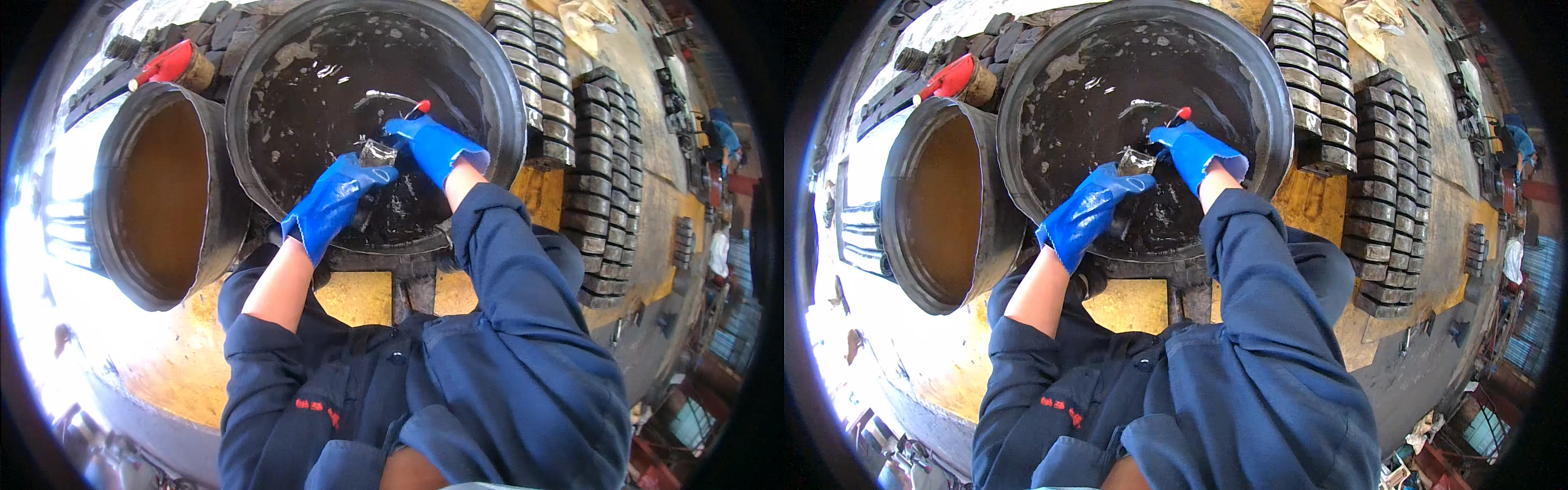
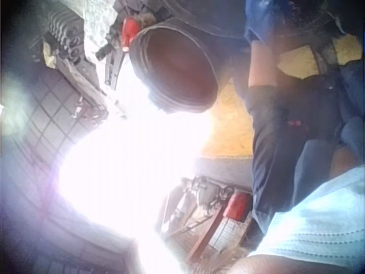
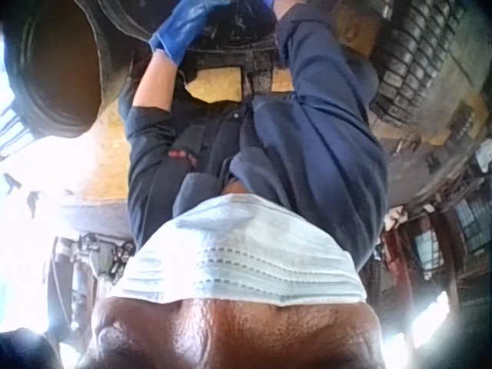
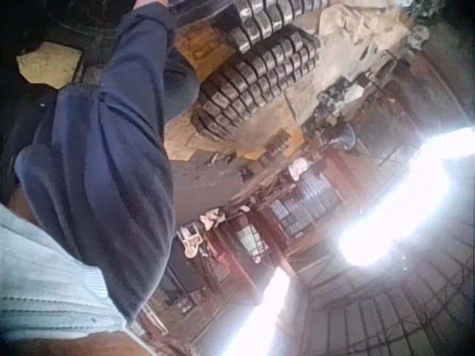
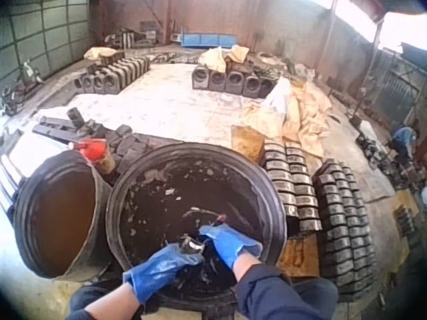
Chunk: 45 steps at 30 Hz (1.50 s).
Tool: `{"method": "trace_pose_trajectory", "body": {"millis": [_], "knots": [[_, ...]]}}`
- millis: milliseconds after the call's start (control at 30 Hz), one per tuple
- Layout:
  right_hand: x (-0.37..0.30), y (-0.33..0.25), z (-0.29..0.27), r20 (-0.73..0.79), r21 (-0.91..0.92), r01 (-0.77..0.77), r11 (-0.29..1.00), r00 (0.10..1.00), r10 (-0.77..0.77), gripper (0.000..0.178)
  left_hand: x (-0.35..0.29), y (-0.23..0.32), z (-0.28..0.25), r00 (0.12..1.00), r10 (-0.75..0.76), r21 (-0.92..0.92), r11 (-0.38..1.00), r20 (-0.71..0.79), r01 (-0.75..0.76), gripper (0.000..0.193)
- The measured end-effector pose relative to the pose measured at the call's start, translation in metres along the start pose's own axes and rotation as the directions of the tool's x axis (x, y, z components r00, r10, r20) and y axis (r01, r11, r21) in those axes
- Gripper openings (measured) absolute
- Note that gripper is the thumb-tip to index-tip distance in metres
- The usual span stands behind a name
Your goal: The person scrubs metal parts with a brush and blue gloves, dipping them into a bucket of liquid and wiping them clean. They handle multiple parts, turning them over and scrubbing different sides.
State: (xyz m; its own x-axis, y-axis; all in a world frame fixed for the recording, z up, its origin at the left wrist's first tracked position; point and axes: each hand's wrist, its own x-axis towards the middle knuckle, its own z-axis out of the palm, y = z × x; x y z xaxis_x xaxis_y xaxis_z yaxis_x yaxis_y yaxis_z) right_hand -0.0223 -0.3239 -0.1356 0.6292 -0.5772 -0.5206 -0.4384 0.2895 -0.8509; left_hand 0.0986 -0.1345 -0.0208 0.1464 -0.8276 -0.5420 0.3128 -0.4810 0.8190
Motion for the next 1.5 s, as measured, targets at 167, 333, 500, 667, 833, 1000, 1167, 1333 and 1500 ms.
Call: {"method": "trace_pose_trajectory", "body": {"millis": [167,333,500,667,833,1000,1167,1333,1500], "knots": [[-0.018,-0.004,0.023,0.057,0.033,0.036,0.999,0.998,-0.038,0.035,0.004,-0.014,-0.011,0.994,0.036,0.133,0.991,-0.103,-0.022,0.046],[-0.047,-0.054,-0.002,0.182,0.152,-0.007,0.988,0.983,-0.021,0.045,0.007,-0.012,-0.005,0.990,0.123,0.235,0.966,-0.071,-0.103,0.059],[-0.068,-0.087,-0.008,0.160,0.192,0.181,0.965,0.964,-0.213,0.046,0.004,-0.023,-0.007,0.971,0.136,0.664,0.747,-0.197,0.030,0.073],[-0.051,-0.070,-0.011,0.157,0.068,0.123,0.990,0.979,-0.132,0.047,0.007,-0.027,-0.002,0.945,0.189,0.688,0.724,-0.269,0.051,0.073],[-0.016,-0.019,-0.005,0.027,-0.095,0.031,0.995,0.999,-0.029,0.043,0.001,-0.014,0.008,0.979,0.059,0.356,0.934,-0.198,0.016,0.062],[0.030,0.036,0.004,-0.042,-0.340,0.007,0.940,0.999,-0.023,0.035,0.011,-0.032,0.010,0.968,0.113,0.219,0.974,-0.226,-0.063,0.046],[0.000,0.005,-0.002,-0.086,-0.428,-0.022,0.903,0.996,-0.016,0.038,0.022,-0.038,0.017,0.962,0.098,0.134,0.989,-0.256,-0.065,0.035],[-0.068,-0.035,-0.022,-0.077,-0.096,0.150,0.984,0.985,-0.157,0.034,0.017,-0.044,0.013,0.946,0.193,0.001,0.980,-0.261,-0.199,0.023],[-0.102,-0.044,-0.049,-0.132,0.062,0.311,0.948,0.944,-0.301,0.031,0.013,-0.038,0.011,0.948,0.227,-0.199,0.942,-0.223,-0.272,0.028]]}}
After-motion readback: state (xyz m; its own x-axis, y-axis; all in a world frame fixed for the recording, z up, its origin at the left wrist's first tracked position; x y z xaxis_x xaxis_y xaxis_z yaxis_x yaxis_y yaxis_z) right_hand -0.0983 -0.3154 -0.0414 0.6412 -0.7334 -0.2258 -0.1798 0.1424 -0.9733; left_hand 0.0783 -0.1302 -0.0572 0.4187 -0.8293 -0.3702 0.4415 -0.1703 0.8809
